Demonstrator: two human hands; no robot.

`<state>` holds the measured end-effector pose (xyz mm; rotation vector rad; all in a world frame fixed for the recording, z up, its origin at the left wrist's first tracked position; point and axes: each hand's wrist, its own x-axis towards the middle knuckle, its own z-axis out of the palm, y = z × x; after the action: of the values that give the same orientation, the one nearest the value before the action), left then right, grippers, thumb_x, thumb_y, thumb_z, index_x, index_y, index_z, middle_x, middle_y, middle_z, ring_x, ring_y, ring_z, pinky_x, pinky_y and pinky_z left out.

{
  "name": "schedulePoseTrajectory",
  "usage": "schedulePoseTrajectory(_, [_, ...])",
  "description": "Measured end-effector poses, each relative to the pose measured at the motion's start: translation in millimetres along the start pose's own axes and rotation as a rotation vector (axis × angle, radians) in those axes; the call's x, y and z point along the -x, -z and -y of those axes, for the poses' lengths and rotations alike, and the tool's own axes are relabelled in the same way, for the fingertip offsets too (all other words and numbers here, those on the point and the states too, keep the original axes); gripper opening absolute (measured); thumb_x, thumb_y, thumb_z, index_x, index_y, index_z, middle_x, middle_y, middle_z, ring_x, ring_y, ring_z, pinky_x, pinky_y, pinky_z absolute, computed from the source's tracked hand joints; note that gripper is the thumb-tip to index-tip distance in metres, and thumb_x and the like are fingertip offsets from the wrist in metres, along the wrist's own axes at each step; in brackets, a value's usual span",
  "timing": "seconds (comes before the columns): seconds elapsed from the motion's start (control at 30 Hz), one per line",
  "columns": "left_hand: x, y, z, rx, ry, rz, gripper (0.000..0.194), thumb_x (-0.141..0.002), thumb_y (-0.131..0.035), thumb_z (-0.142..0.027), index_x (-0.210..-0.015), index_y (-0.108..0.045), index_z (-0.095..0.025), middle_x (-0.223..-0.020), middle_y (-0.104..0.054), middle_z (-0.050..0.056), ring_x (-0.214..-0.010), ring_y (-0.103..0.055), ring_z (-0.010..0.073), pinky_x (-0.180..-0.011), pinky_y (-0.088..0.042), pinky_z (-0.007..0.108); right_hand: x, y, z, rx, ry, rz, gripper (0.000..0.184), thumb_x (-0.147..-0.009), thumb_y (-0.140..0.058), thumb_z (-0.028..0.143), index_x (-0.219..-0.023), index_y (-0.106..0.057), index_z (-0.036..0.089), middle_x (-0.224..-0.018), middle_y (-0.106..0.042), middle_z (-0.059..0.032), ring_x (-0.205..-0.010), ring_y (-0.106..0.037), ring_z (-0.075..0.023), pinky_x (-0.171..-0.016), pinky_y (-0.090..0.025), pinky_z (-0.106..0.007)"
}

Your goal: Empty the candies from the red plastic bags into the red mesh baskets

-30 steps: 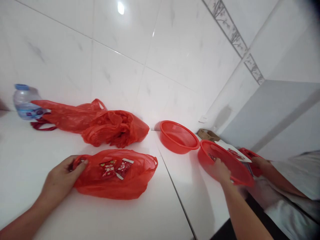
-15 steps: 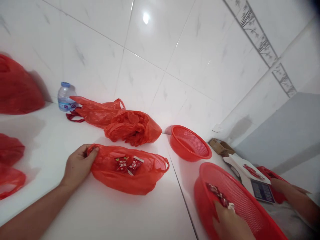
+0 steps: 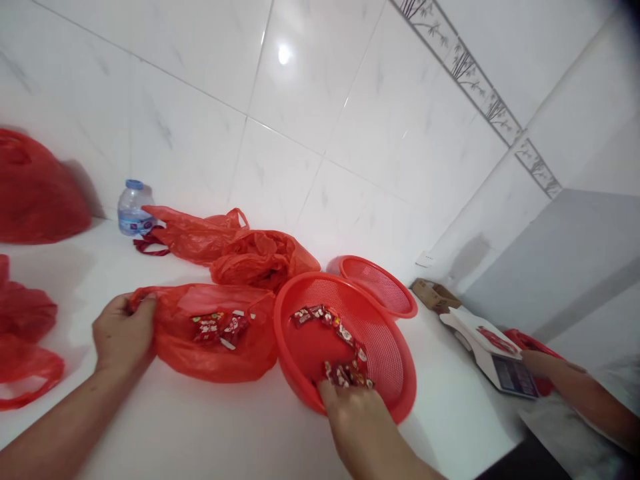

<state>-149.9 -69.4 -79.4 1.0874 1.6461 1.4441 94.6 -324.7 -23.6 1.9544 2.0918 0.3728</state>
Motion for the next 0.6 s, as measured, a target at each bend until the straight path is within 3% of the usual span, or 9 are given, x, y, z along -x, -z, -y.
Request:
schedulePoseTrajectory(0.17, [-5.8,-5.1,16.1,-0.012,-0.034,0.047,0.029,-0.073,-0.058,-0.038,-0.092,-0.064,-0.017,-0.07,-0.056,-0.004,-0.062,-0.05,0.0125,-0.053,-0.038,0.021,-30.5,-1.5,-14.3,0.051,-0.12,0.004,0.036,-0.064,-0.046,-0.004,-0.092,-0.054,0.018,-0.069,-0.067,-0.0043,-0.055,-0.063,-0.0204,-0.047,-0.037,-0.026])
schedulePoseTrajectory(0.33, [-12.3,-9.0,25.7,-0.018,-0.054,0.065,0.031,-0.073,-0.059,-0.04,-0.094,-0.065,-0.018,-0.075,-0.061,-0.003,-0.068,-0.055,0.0151,-0.054,-0.04,0.022,-46.7,-18.6,-56.0,0.107,-0.354,0.053,0.033,-0.074,-0.041,-0.002,-0.098,-0.055,0.017,-0.068,-0.068,-0.0068,-0.062,-0.067,-0.0248,-0.054,-0.043,-0.029])
schedulePoseTrajectory(0.5, [0.7,-13.1,15.6,0.016,-0.049,0.151,0.029,-0.073,-0.06,-0.04,-0.093,-0.064,-0.019,-0.075,-0.061,-0.003,-0.065,-0.053,0.0137,-0.053,-0.041,0.021,-38.0,-33.4,-122.1,-0.06,-0.573,0.131,0.021,-0.087,-0.044,0.022,-0.102,-0.058,0.018,-0.082,-0.07,-0.0111,-0.078,-0.067,-0.0266,-0.062,-0.046,-0.031])
schedulePoseTrajectory(0.6, [15.2,-18.3,7.2,0.116,0.007,0.325,0.03,-0.072,-0.062,-0.043,-0.091,-0.062,-0.02,-0.071,-0.06,-0.004,-0.06,-0.052,0.0128,-0.053,-0.042,0.021,-17.9,-35.0,-166.6,-0.365,-0.581,0.031,0.033,-0.092,-0.038,0.043,-0.098,-0.063,0.023,-0.089,-0.07,-0.0058,-0.081,-0.066,-0.0223,-0.066,-0.047,-0.029])
